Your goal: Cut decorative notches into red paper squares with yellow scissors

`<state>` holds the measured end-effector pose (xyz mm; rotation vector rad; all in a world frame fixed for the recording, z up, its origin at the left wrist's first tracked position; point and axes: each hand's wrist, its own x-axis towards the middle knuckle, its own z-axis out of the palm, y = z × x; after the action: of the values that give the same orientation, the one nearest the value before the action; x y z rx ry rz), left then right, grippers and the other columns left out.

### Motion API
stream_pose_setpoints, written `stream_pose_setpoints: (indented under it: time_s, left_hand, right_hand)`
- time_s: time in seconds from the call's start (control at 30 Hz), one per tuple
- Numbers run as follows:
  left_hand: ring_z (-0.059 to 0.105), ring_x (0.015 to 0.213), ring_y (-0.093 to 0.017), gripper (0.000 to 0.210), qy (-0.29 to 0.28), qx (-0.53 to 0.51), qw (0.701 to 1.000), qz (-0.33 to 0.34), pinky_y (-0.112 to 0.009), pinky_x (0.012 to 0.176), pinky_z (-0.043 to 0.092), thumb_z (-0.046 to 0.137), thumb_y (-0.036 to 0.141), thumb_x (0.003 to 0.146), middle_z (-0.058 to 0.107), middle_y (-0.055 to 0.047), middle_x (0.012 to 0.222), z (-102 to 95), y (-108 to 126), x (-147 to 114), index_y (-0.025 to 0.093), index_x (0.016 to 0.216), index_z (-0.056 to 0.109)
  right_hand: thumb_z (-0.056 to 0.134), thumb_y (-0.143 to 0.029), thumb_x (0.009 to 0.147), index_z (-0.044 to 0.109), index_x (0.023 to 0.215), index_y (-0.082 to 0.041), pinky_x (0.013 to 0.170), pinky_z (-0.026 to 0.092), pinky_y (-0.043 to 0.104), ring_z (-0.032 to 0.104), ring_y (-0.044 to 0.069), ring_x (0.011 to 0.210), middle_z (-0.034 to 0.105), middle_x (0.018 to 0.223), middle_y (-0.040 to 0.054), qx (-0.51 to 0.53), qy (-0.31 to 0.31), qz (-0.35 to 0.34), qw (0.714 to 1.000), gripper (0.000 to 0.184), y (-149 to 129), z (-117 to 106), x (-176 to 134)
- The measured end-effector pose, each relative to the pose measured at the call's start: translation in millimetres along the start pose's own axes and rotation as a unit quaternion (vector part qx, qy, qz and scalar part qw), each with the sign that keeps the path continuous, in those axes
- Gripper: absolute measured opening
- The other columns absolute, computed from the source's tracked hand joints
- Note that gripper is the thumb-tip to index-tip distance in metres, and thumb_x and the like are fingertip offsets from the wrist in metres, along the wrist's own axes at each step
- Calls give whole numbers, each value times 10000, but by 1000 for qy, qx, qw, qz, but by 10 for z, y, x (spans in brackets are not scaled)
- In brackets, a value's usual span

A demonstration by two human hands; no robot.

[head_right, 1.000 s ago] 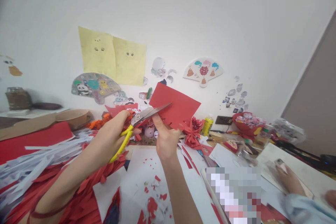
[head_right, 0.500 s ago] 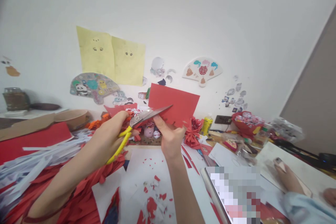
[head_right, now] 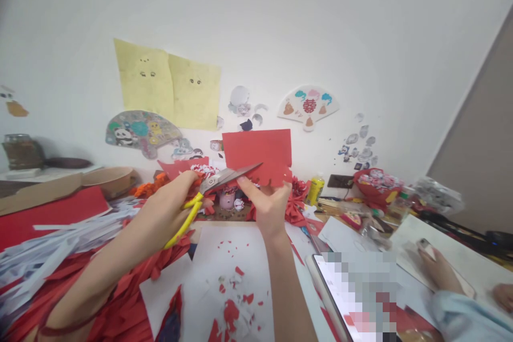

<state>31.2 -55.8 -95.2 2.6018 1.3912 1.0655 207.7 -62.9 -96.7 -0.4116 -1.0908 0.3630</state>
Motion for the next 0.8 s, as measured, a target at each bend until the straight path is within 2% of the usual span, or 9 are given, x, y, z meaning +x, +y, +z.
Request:
stream_pose_setpoints:
  time_s: [0.1,0.3,0.47,0.53,0.63,0.73,0.8]
  left_hand:
    - [515,620,-167,180,-8,-17,1000,3,-272,540,288,382,395,902,567,-28,790,44,-24,12,232,836,347]
    - [584,667,-193,152,-15,-66,998,-4,-264,523,334,438,380,870,611,-46,792,98,-46,82,229,856,421]
    - [614,664,-198,168,-57,-111,992,-30,-254,508,354,443,377,867,636,-38,750,187,-126,178,225,800,412]
    - [618,665,-198,192,-71,-106,991,-28,-255,514,360,451,388,864,642,-42,768,244,-196,221,221,782,405]
    - [607,668,-203,254,-71,-35,996,-28,-267,534,363,473,446,851,635,-52,794,326,-327,278,210,775,421]
    - [607,765,-227,262,-58,73,995,-21,-282,580,380,478,457,850,630,-78,857,388,-451,314,196,832,484]
    - [587,888,-251,233,-43,143,989,10,-297,650,411,493,410,852,626,-104,933,420,-510,326,184,899,523]
  right_hand:
    - [785,-148,645,695,908,-147,896,540,438,700,240,854,742,930,70,-12,5,7,1000,278,52,-51,22]
    - [775,-172,664,701,841,-150,889,537,443,698,249,874,749,877,62,-19,-16,42,999,193,94,-89,60]
    - [777,-251,671,711,853,-148,835,553,413,696,237,834,749,898,74,-92,-24,50,994,220,224,-206,147]
    - [775,-297,668,718,850,-136,798,556,400,692,229,788,750,881,84,-154,7,58,986,249,341,-311,206]
    - [781,-344,628,710,871,-99,715,558,369,677,216,712,746,836,101,-223,99,72,967,352,515,-504,304]
    - [766,-349,605,698,817,-77,583,536,308,633,175,587,722,729,83,-234,166,89,954,352,592,-666,386]
    - [761,-336,594,689,772,-85,517,510,278,597,150,526,698,672,62,-224,198,88,950,317,580,-721,420]
